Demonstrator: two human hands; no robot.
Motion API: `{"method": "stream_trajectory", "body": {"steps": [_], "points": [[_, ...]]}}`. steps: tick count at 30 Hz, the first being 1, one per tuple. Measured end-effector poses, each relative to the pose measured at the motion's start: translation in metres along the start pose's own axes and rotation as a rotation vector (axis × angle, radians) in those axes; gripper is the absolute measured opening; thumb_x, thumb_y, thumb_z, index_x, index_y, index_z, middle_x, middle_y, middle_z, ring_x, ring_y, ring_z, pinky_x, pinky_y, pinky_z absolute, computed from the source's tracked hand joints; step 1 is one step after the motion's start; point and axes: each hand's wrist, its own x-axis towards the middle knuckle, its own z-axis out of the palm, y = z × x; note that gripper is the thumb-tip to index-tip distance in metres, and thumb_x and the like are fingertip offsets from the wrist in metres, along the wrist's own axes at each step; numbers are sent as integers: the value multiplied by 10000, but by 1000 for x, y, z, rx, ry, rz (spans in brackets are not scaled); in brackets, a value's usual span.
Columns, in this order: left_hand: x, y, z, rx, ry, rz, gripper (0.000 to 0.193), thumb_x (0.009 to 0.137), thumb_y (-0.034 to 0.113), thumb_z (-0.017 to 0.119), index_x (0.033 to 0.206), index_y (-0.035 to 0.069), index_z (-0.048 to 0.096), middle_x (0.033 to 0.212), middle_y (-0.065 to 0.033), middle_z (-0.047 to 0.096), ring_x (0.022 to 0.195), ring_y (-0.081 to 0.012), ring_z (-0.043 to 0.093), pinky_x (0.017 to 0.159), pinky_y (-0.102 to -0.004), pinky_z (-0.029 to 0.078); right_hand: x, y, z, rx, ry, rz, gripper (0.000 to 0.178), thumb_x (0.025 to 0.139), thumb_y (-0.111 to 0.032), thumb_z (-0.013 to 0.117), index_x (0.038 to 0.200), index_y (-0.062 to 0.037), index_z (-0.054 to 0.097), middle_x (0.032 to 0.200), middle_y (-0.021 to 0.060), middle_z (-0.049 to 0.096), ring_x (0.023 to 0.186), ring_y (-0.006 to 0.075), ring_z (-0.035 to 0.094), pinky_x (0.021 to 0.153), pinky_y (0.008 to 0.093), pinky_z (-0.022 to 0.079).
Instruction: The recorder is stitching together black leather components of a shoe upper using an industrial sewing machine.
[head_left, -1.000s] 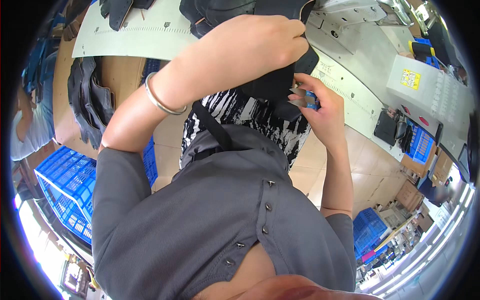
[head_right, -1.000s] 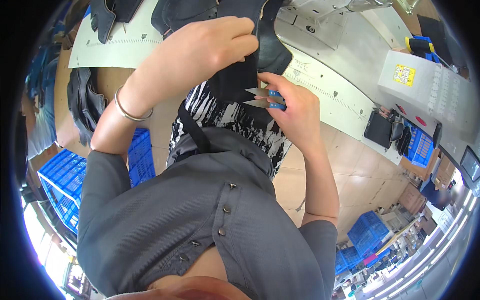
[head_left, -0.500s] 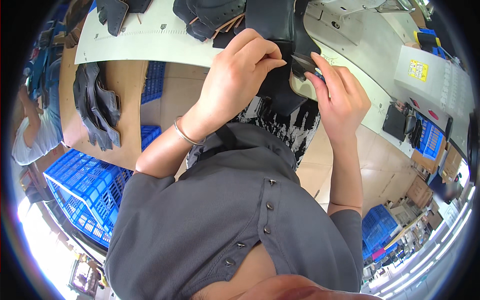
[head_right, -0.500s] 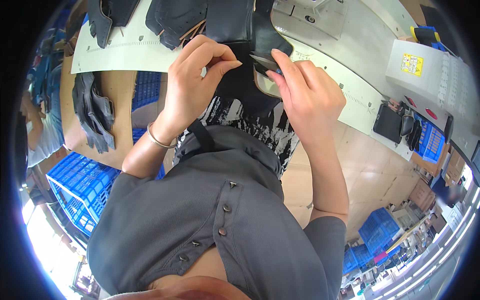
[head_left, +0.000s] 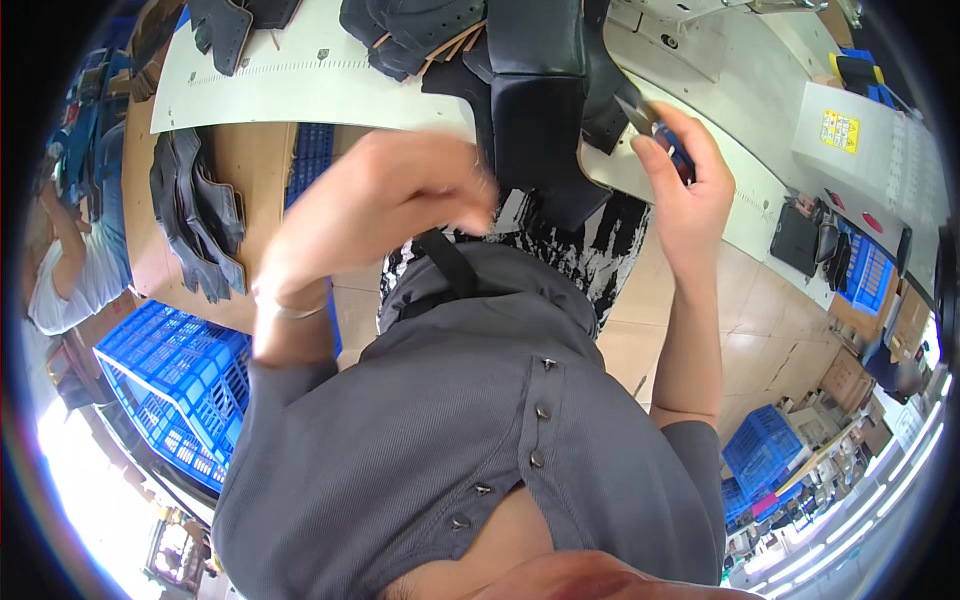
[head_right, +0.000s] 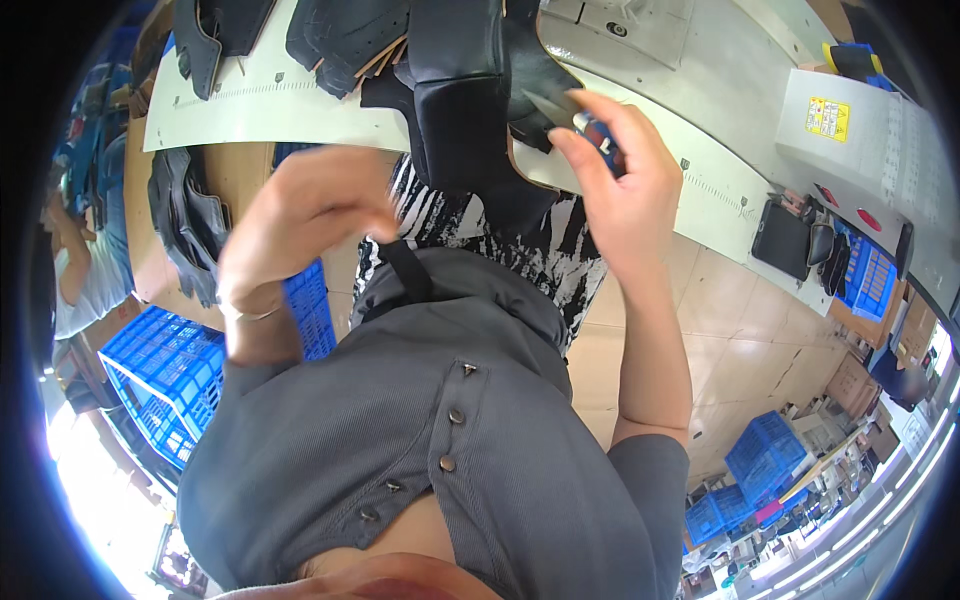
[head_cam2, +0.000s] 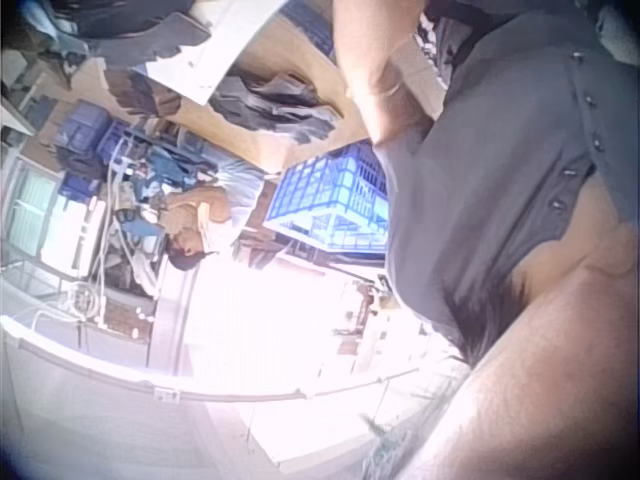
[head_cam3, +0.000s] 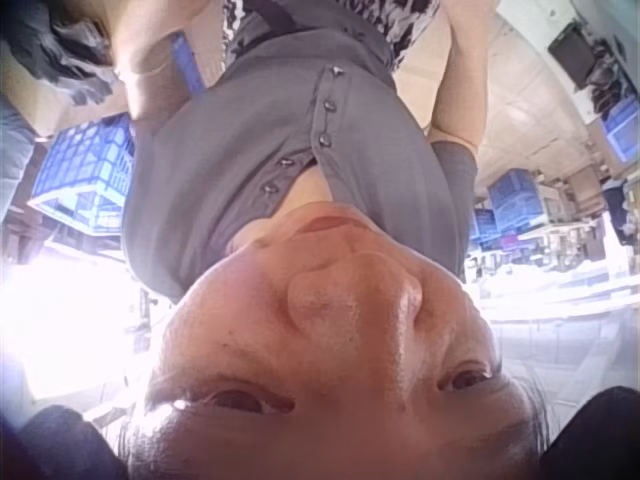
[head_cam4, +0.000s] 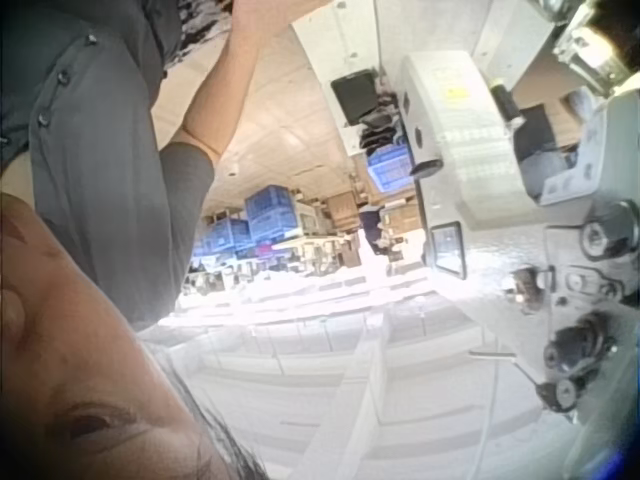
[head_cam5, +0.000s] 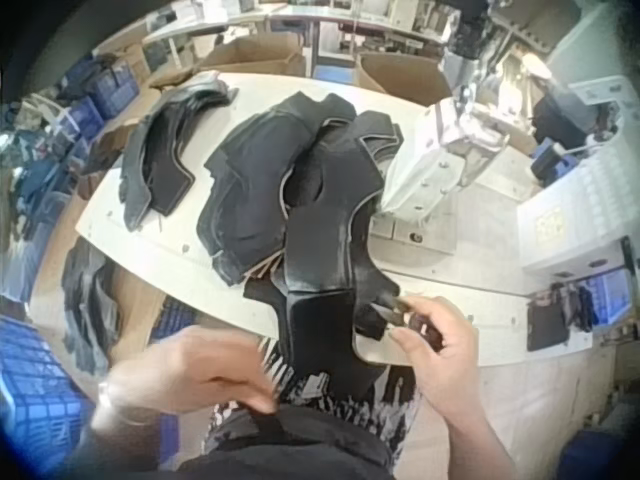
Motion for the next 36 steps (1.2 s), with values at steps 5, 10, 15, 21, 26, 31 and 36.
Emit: {"method": "stream_trajectory", "body": {"steps": [5,10,15,21,26,31,36], "points": [[-16,7,8,-89,306,-698,287,840,189,717,1073,31,660,935,-66,675,678,-81,572,590,-246,458,9,-10,8,409,-205,200,441,839,-108,707,1234,32,567,842,-15,581,693,43,493,618,192,404],[9,12,56,-573,672,-627,508,852,116,707,1277,-34,472,1072,-88,644,546,-31,502,433,-184,393,8,-43,25,543,-309,325,308,835,-98,700,1106,16,606,667,-61,487,585,22,424,506,207,323],[0,61,53,442,663,-3,272,612,33,700,881,67,685,774,-8,627,584,-157,488,496,-270,382,-13,-52,-16,401,-258,95,241,837,-84,673,1052,23,650,722,-15,540,629,39,493,570,211,404],[22,60,63,933,654,501,332,577,138,657,900,122,730,977,-24,671,846,-199,558,691,-290,440,-27,-24,-84,854,-268,354,581,950,-454,534,1164,85,568,752,35,590,498,30,387,492,158,339],[38,19,67,1038,633,629,296,637,137,635,919,86,713,1003,-48,669,896,-193,582,707,-276,477,-37,-4,-97,658,-588,573,677,814,-315,753,1280,102,493,822,34,641,625,44,522,582,199,419],[47,-19,67,895,401,483,265,661,53,661,923,12,665,1014,-77,620,945,-224,586,778,-321,492,-27,-1,-46,442,-451,687,635,802,-160,745,1307,104,463,806,1,621,704,32,546,646,199,434],[59,-15,85,281,473,25,296,680,25,719,969,25,658,934,-90,602,952,-277,569,857,-379,450,-37,7,-24,475,-446,662,615,819,-150,736,1315,88,461,779,-6,612,668,29,523,598,197,409]]}}
